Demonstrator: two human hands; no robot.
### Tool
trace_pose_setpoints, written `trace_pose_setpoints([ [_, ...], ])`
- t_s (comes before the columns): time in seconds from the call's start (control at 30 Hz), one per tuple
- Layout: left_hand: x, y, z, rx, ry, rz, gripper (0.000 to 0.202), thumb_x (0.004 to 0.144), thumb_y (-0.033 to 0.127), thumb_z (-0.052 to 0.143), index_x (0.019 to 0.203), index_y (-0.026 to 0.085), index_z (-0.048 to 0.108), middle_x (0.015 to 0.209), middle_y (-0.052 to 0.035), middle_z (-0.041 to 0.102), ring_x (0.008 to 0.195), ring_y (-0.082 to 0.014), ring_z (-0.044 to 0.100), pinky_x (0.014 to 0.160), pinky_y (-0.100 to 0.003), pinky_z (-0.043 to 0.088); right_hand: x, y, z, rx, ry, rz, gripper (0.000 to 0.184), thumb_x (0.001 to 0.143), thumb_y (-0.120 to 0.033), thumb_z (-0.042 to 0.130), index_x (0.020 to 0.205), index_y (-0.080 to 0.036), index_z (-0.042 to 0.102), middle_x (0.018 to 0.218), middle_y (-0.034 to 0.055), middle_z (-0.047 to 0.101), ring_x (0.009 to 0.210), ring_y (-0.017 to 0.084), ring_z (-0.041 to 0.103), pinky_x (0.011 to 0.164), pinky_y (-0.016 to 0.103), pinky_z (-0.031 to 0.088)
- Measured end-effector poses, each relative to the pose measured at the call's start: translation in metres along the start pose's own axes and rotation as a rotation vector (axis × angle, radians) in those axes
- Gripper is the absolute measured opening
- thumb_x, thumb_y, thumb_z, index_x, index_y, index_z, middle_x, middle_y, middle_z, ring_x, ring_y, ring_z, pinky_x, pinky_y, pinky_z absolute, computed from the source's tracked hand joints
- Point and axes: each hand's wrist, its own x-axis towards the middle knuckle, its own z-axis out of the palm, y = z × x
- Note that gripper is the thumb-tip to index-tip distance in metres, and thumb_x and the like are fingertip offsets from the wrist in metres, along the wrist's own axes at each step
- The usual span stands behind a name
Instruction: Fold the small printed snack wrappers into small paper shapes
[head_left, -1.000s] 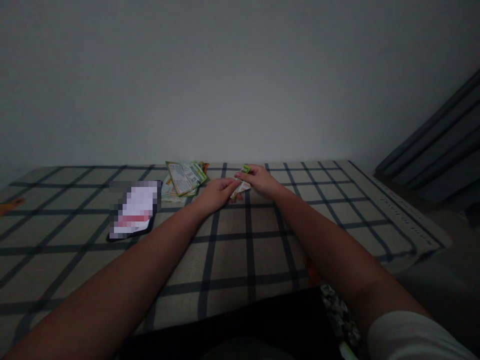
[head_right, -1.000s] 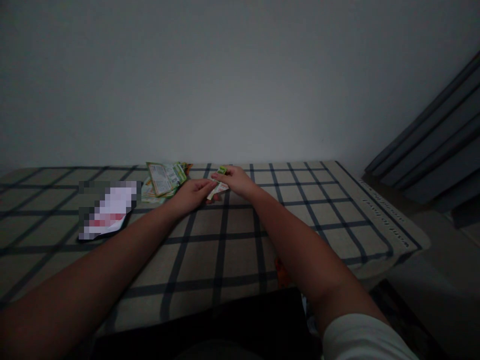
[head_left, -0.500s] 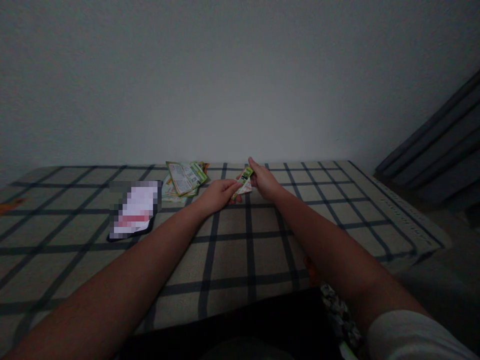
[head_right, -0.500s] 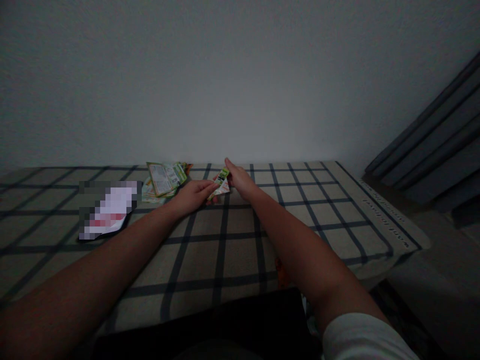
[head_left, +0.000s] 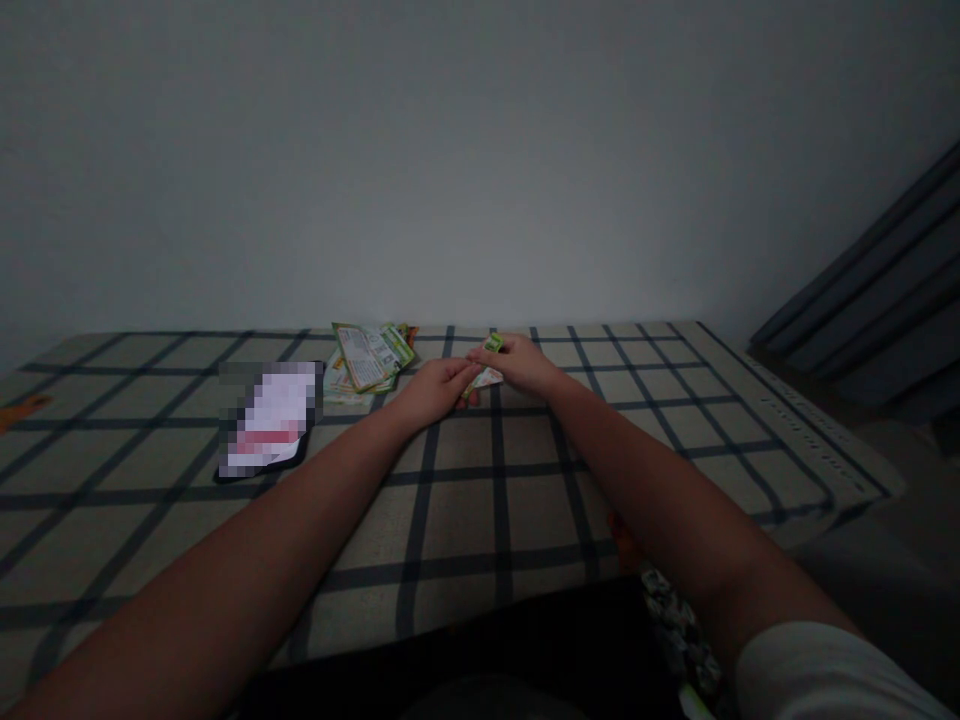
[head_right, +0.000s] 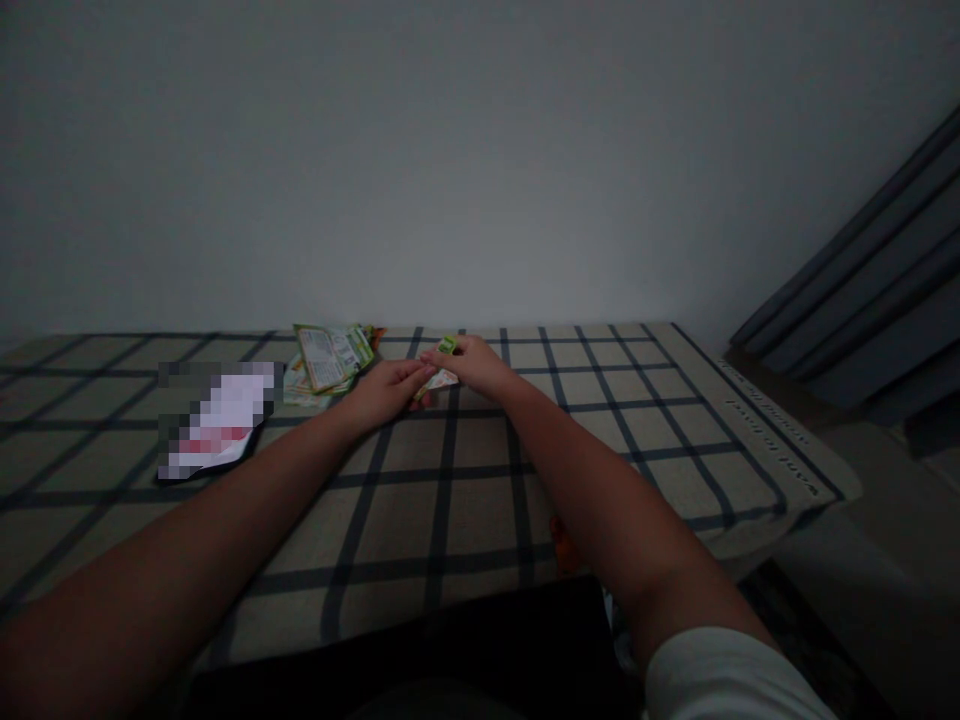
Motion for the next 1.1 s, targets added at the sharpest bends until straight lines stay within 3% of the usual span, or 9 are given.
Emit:
trace_pose_setpoints([
  [0.27,0.002,-0.003,0.001,-0.14,-0.054,-0.038,0.057,0.091,0.071,0.053,0.081,0.018,0.069,0.063,-0.0011,0.063,0.054,-0.0136,0.053,0.052,-0.025,0.038,-0.002,-0.006,0.001,-0.099,0.114,-0.013,0.038,0.081,-0.05,0.076,0.067,-0.018,0.061,0.064,-0.0015,0.057,0.063,0.012,0.048,0.06,0.027,0.035],
  [0.47,0.002,-0.001,0.0,-0.191,-0.085,-0.026,0.05,0.093,0.064,0.055,0.08,0.017,0.069,0.056,0.0006,0.058,0.052,-0.0133,0.052,0.051,-0.024,0.037,-0.002,-0.009,0.0,0.009,0.157,-0.01,0.045,0.075,-0.059,0.08,0.071,-0.017,0.066,0.068,0.0002,0.062,0.064,0.013,0.051,0.061,0.027,0.037],
  [0.63,0.0,0.003,-0.002,-0.199,-0.064,-0.04,0.05,0.091,0.063,0.057,0.071,0.018,0.065,0.053,0.0017,0.054,0.048,-0.0114,0.046,0.049,-0.024,0.033,-0.002,-0.012,0.003,0.203,0.138,0.077,0.061,0.083,-0.076,0.064,0.079,-0.016,0.072,0.068,0.003,0.066,0.06,0.013,0.055,0.061,0.028,0.043],
  [0.97,0.002,0.005,0.001,-0.266,-0.066,-0.07,0.052,0.087,0.07,0.061,0.073,0.02,0.06,0.054,0.0021,0.057,0.046,-0.0105,0.045,0.047,-0.023,0.034,0.002,-0.007,0.001,0.322,0.21,0.112,0.066,0.087,-0.079,0.057,0.074,-0.016,0.073,0.069,0.0077,0.069,0.065,0.018,0.063,0.064,0.031,0.05],
  [1.1,0.002,0.003,0.0,-0.269,-0.057,-0.097,0.054,0.086,0.071,0.06,0.068,0.02,0.058,0.054,0.0009,0.058,0.046,-0.0103,0.043,0.046,-0.024,0.031,0.004,-0.007,-0.007,0.269,0.307,0.072,0.064,0.086,-0.078,0.058,0.069,-0.017,0.07,0.068,0.007,0.068,0.062,0.016,0.058,0.061,0.029,0.047],
])
